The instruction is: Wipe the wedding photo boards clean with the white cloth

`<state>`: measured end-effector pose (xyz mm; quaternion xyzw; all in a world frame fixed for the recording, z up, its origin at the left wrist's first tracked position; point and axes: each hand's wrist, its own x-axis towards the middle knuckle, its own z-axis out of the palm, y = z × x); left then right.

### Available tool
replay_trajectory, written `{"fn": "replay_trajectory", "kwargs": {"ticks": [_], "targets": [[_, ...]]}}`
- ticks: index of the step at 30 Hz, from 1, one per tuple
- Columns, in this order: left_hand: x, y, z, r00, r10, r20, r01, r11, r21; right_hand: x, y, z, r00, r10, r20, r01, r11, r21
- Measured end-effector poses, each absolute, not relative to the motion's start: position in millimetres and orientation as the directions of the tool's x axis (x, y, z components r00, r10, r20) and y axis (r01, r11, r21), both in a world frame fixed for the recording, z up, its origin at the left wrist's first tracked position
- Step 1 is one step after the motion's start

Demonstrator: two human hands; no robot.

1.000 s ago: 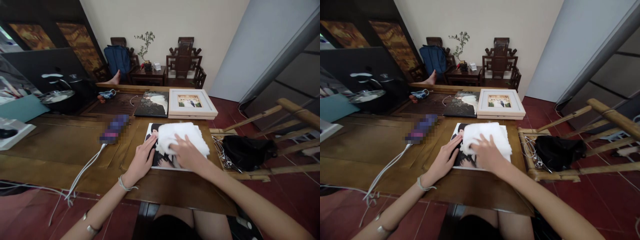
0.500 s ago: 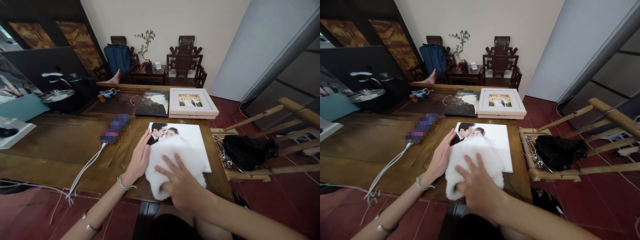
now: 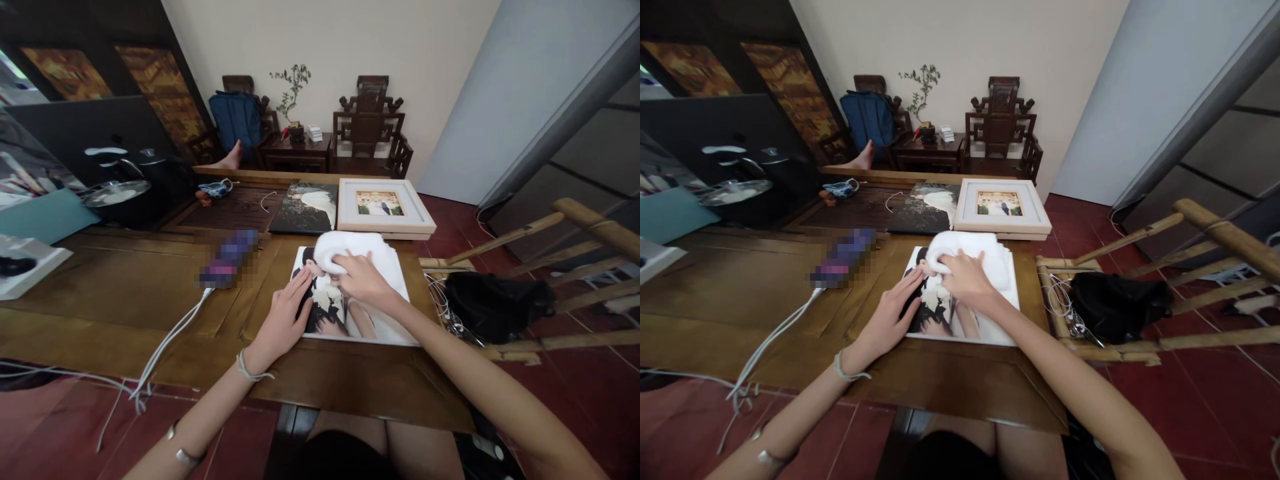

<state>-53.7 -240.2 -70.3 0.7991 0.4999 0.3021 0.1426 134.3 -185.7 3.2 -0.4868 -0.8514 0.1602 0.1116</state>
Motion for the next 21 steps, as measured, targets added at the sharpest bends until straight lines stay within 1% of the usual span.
{"fn": "replay_trajectory", "kwargs": {"ticks": [2, 5, 7, 11, 15, 17, 19, 21], "targets": [[-53.9, -239.8, -70.3, 0.297, 0.891, 0.344, 0.708, -0.447, 0.546, 108.3, -173.9, 6.4, -0.538, 0.842, 0.042, 0.755, 0.504, -0.419], [-54.6, -239.1, -70.8, 0.276, 0.899, 0.339, 0.709, -0.428, 0.560, 86.8, -169.1, 6.7, -0.579, 0.814, 0.054, 0.718, 0.540, -0.438], [-55.2, -238.6, -71.9, 0.279, 0.897, 0.343, 0.704, -0.434, 0.563, 92.0, -170.5, 5.4, -0.576, 0.815, 0.062, 0.720, 0.542, -0.433], [-56.2, -237.8, -74.1, 0.312, 0.879, 0.359, 0.686, -0.470, 0.556, 145.3, -171.1, 3.5, -0.521, 0.851, 0.064, 0.780, 0.505, -0.369], [-54.9, -238.0, -74.0, 0.311, 0.882, 0.354, 0.701, -0.464, 0.542, 208.0, -180.7, -0.5, -0.456, 0.888, 0.062, 0.839, 0.452, -0.303], [-53.7, -238.3, -73.7, 0.299, 0.887, 0.353, 0.704, -0.455, 0.546, 224.6, -202.6, -4.8, -0.480, 0.876, 0.046, 0.843, 0.475, -0.253], [-52.7, -238.6, -73.6, 0.284, 0.889, 0.358, 0.701, -0.448, 0.555, 228.9, -239.0, -9.7, -0.542, 0.840, 0.015, 0.823, 0.535, -0.192], [-52.0, -238.9, -73.4, 0.273, 0.891, 0.362, 0.698, -0.442, 0.563, 224.6, -283.3, -13.5, -0.566, 0.824, -0.020, 0.814, 0.554, -0.176]]}}
